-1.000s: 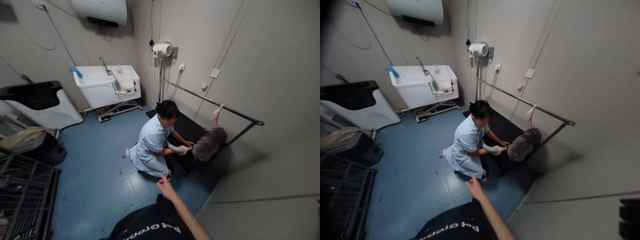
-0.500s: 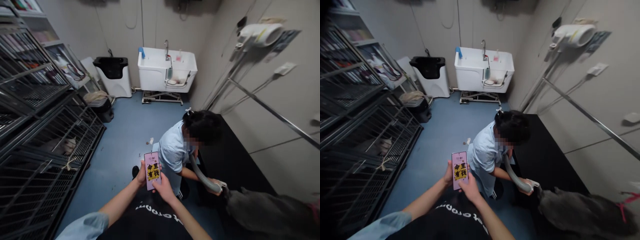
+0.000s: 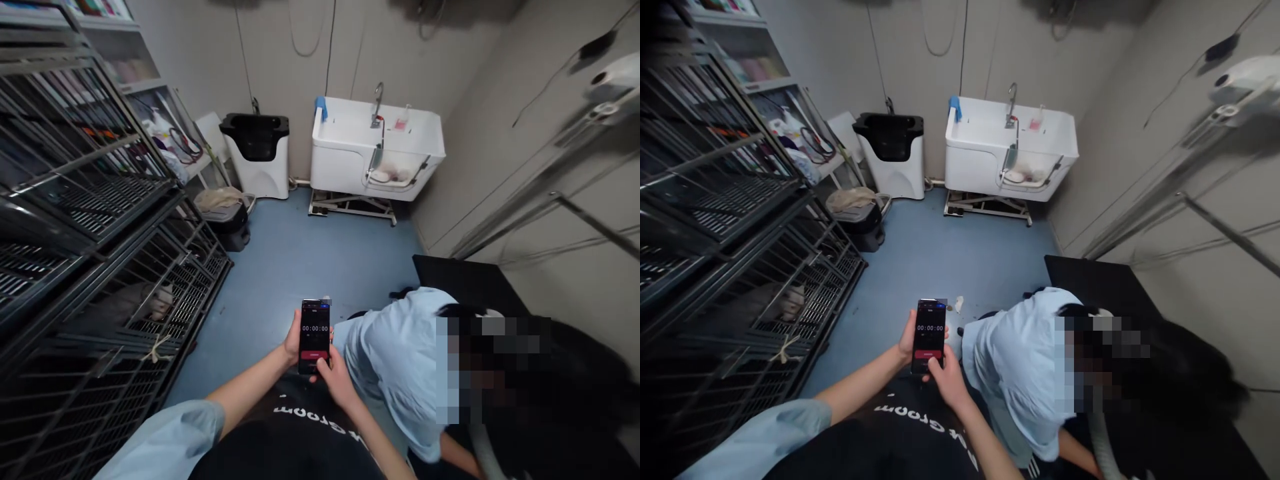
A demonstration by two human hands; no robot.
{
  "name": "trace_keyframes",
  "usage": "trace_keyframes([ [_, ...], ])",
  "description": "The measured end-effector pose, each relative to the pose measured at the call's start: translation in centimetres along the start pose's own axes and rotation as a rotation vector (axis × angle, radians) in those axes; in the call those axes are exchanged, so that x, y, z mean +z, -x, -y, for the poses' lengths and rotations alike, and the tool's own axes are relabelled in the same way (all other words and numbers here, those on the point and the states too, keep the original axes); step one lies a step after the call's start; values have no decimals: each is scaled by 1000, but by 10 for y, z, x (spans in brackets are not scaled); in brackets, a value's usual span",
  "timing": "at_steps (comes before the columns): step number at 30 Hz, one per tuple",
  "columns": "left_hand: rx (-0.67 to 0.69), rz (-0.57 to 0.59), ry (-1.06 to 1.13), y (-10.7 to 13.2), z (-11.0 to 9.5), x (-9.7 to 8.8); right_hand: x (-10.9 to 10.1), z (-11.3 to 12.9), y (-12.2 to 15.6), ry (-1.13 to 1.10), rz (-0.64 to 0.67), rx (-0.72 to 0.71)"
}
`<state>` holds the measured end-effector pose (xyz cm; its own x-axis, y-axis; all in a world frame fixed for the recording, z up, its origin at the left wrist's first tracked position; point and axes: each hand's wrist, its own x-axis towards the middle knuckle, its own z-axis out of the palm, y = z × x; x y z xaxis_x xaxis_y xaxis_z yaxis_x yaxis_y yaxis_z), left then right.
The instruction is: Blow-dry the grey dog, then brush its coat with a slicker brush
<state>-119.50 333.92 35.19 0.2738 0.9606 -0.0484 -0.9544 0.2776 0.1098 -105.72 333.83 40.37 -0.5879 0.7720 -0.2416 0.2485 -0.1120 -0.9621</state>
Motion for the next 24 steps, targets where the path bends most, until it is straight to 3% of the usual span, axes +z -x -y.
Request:
trace_keyframes([
  [5,44,-9,33,-34,-56,-3,-5,11,-54,-1,80,95],
  [10,23,-4,19,-96,-106,-5,-41,10,-110,-32,-69,189],
  [14,-13,15,-49,-171,-146,0,-94,9,-168,-103,-235,193],
  [20,-21,-2,-167,-308,-193,34,-193,26,-252,-201,-483,176],
  [24,-133,-152,-373,-378,-225,33,-258,39,-279,-238,-682,119],
])
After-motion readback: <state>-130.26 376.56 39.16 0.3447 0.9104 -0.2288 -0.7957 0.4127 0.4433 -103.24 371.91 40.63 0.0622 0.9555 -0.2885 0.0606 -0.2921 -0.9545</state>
